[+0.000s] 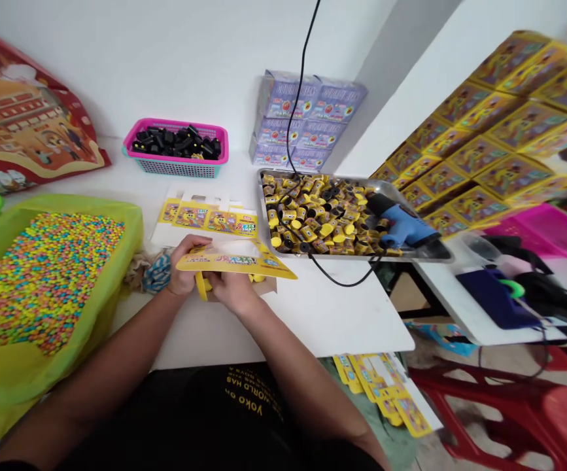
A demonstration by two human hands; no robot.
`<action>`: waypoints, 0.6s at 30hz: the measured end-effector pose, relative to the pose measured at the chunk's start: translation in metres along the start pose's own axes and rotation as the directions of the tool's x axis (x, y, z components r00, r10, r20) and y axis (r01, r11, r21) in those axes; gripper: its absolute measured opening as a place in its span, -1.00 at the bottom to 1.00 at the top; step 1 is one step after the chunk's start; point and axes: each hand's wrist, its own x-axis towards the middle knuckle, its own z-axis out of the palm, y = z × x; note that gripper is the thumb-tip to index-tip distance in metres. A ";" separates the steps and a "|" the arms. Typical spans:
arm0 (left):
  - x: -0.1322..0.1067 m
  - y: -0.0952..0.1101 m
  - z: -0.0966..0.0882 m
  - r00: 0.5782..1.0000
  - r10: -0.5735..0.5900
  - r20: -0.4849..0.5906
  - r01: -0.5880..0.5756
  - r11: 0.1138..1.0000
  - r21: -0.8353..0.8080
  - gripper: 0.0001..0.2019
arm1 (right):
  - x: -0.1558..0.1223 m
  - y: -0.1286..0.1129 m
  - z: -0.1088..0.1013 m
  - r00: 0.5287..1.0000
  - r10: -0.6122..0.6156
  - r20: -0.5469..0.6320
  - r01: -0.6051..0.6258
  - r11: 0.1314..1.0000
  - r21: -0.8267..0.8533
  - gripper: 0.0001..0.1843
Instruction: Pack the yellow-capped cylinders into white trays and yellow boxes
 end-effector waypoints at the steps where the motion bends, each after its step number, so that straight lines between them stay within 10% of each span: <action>1: 0.000 0.000 0.000 1.000 0.012 -0.003 -0.012 1.000 0.000 -0.55 | 0.001 0.000 0.001 1.000 0.029 -0.004 -0.029 1.000 -0.012 -0.63; 18: 0.004 0.006 -0.001 1.000 0.000 -0.010 0.000 0.999 0.040 -0.57 | 0.014 -0.001 0.016 0.987 0.144 -0.072 -0.134 0.982 0.130 -0.70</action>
